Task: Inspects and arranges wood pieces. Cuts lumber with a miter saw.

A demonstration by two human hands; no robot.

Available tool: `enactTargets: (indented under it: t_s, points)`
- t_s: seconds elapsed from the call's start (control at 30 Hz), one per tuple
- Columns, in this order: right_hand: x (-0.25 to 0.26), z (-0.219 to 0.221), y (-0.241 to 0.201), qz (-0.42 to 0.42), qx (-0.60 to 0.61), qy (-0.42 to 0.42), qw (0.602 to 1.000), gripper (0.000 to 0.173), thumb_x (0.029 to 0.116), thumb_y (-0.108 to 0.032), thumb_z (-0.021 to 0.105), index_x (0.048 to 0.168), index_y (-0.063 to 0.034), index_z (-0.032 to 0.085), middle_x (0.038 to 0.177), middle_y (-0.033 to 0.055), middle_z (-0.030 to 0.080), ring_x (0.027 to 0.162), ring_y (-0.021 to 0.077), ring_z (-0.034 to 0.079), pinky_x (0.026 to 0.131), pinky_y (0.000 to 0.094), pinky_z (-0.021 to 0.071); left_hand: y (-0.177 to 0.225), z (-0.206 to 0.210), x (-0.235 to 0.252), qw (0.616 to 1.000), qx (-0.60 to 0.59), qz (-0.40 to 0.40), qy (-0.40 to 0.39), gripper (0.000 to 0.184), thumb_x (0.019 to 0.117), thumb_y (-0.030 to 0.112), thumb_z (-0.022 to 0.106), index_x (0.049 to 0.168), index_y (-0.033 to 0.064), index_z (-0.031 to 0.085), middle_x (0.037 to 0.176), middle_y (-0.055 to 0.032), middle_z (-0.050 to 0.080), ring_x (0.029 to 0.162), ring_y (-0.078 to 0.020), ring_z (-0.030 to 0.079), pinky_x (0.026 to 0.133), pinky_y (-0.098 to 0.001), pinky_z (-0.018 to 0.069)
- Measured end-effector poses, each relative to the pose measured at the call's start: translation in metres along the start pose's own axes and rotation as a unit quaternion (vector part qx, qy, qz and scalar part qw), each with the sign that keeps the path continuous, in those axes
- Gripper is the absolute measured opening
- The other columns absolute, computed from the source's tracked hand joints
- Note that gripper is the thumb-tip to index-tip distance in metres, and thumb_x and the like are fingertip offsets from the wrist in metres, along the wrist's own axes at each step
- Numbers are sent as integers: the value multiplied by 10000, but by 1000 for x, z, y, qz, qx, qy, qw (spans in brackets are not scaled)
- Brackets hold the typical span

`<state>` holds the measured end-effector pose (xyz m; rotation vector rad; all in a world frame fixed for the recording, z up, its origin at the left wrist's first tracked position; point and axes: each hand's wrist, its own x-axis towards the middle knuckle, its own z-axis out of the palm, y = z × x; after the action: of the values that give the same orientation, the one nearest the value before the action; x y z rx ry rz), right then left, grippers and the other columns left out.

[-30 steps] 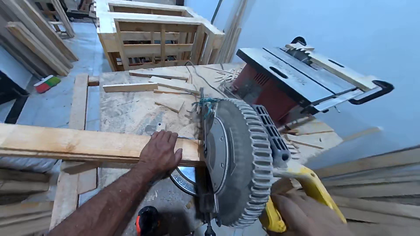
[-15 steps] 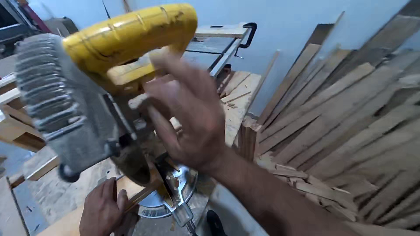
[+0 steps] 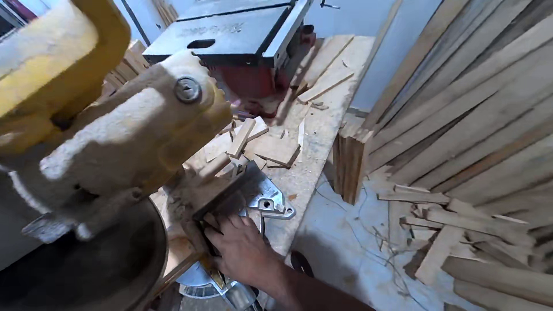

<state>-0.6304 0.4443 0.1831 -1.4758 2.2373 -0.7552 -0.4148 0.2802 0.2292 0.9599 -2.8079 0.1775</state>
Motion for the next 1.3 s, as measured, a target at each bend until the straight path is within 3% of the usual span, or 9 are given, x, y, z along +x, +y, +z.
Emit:
enactTargets:
  t_s: [0.13,0.23,0.33,0.43,0.5,0.63,0.9,1.07,1.3]
  points:
    - [11,-3,5,-40,3,6,999,302,1015,-331,560,1120,-102,726,1275,195,657,1179,395,626,950,596,491,31,-26,9,993,-5,-77,-87,511,1040,277,446,1089,-162,704,1111,-377,685,1109,-531,663,1016,-585,490]
    - [13,-10,14,-49,1,51,998,212,1008,-213,581,1081,-97,741,1092,181,712,1037,375,693,877,561,559,26,-24,10,983,-21,-127,-133,593,1055,368,427,1217,-155,654,1233,-382,640,1245,-521,589,1103,-576,417]
    - [-2,-25,24,55,-30,112,992,264,976,-91,576,1145,-187,754,1237,206,682,1154,409,649,931,585,533,-4,0,2,989,-7,-104,-101,600,1032,419,431,1220,-97,673,1191,-324,681,1223,-470,617,1064,-602,442]
    - [-17,-36,13,120,-68,209,968,256,978,-221,580,1150,-190,767,1371,189,627,1272,403,587,1019,586,490,-24,12,-3,999,39,-16,-25,566,1016,467,416,1163,13,720,1143,-238,723,1125,-417,683,963,-616,511]
    - [-21,-36,-18,93,3,98,991,417,1043,-375,501,1292,-106,700,1320,144,679,1247,325,632,1058,506,497,-40,28,-6,994,25,68,88,627,1041,505,348,1063,4,724,1058,-255,724,1028,-430,703,881,-619,540]
    - [-4,18,-51,107,193,38,975,578,993,-543,545,1287,-65,684,1173,119,719,1072,249,702,953,475,561,-38,22,5,996,-33,46,75,706,1021,580,267,1258,47,664,1221,-220,687,1170,-401,650,996,-582,502]
    - [3,24,-50,134,209,73,966,441,977,-517,577,1151,-164,777,1110,30,755,1055,168,708,960,442,561,-108,-5,33,950,-208,-56,-225,980,761,836,623,1458,151,554,1340,-141,638,1237,-325,607,1074,-573,468]
    - [4,21,-48,141,229,72,960,461,951,-572,610,1054,-160,790,977,19,756,935,155,714,878,444,571,-143,-10,58,870,-123,-123,-461,1061,794,939,407,1116,-31,692,1069,-286,685,1046,-442,666,914,-682,496]
    - [2,22,-43,125,263,87,953,456,924,-583,646,955,-151,789,883,5,740,841,133,698,813,429,571,-140,-6,61,865,-156,-130,-458,1008,782,921,473,1086,-12,704,1024,-252,697,986,-398,681,887,-640,519]
